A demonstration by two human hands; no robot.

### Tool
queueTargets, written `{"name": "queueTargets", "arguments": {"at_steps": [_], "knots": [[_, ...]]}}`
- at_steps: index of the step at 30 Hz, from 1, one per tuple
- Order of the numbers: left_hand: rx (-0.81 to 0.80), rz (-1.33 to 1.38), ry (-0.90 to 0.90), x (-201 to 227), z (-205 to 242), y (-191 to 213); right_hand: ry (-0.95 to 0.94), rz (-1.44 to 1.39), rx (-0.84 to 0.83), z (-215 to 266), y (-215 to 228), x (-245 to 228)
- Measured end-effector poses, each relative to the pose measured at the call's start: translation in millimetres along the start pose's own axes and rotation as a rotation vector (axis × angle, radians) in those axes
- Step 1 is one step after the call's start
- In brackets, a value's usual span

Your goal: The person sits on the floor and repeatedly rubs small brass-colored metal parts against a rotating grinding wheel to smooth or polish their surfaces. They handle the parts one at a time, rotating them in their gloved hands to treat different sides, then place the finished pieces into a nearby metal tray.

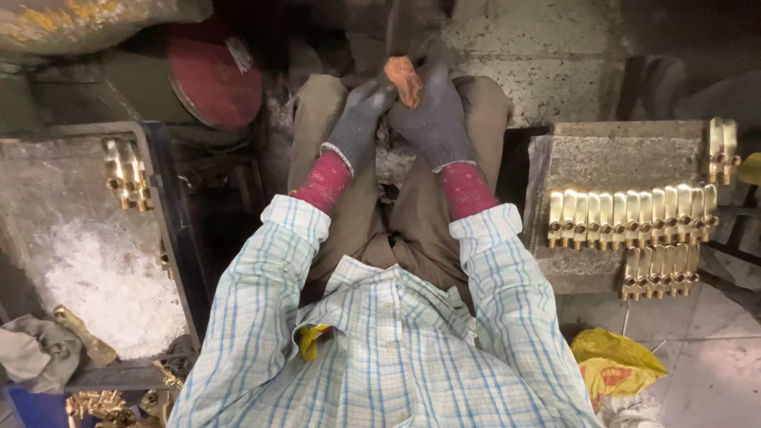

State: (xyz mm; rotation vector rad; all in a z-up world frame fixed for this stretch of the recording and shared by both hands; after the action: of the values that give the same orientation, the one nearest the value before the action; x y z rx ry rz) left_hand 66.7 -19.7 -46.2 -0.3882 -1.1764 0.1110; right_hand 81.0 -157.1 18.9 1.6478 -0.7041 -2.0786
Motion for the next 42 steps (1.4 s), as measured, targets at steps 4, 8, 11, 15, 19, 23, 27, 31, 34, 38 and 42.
{"name": "queueTargets", "arguments": {"at_steps": [4, 8, 11, 15, 19, 23, 27, 31, 34, 38, 42], "knots": [[0.084, 0.006, -0.045, -9.8, -9.0, 21.8, -0.035, -0.022, 0.016, -2.3, -16.3, -8.4], [-0.162, 0.005, -0.244, 27.0, 19.7, 17.1, 0.103, -0.156, 0.077, 38.8, 15.0, -29.9], [-0.139, 0.338, 0.016, 41.3, 53.9, 35.0, 0.172, -0.223, 0.171, 90.3, 62.9, -16.6], [0.135, 0.061, -0.107, 82.7, 72.3, 83.3, -0.229, -0.704, 0.342, 167.3, 117.9, 85.7], [0.342, -0.342, -0.288, 108.7, 94.7, 119.2, -0.471, -0.516, 0.84, 255.5, 178.0, 188.3], [0.433, -0.537, -0.266, 90.0, 93.6, 128.4, -0.907, -0.261, 1.062, 326.0, 196.2, 266.5], [0.256, -0.879, -0.541, 82.9, 101.9, 98.8, -1.09, -0.148, 0.989, 341.1, 198.3, 289.3], [0.204, -1.048, -0.525, 77.1, 102.4, 83.6, -0.833, 0.108, 0.944, 305.3, 240.5, 276.7], [0.125, -1.285, -0.585, 84.5, 102.6, 71.6, -0.52, 0.341, 0.882, 260.9, 278.3, 280.0], [0.231, -1.264, -0.411, 86.6, 93.1, 74.8, -0.505, 0.401, 0.788, 184.4, 336.4, 340.5], [0.349, -1.242, -0.267, 92.8, 94.5, 72.1, -0.552, 0.475, 0.783, 123.9, 375.2, 382.2]]}}
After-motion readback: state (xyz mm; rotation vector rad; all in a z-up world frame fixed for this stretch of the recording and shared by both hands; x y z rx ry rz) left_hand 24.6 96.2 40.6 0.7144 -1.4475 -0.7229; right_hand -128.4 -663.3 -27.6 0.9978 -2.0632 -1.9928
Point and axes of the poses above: each hand's wrist, its own z-axis away from the middle knuckle, its own y-axis out of the back of the hand, x = y × z, the point moved 8 cm from there along -z, towards the middle knuckle, and after that the axes turned 10 degrees about -y, right-handed, at the moved point
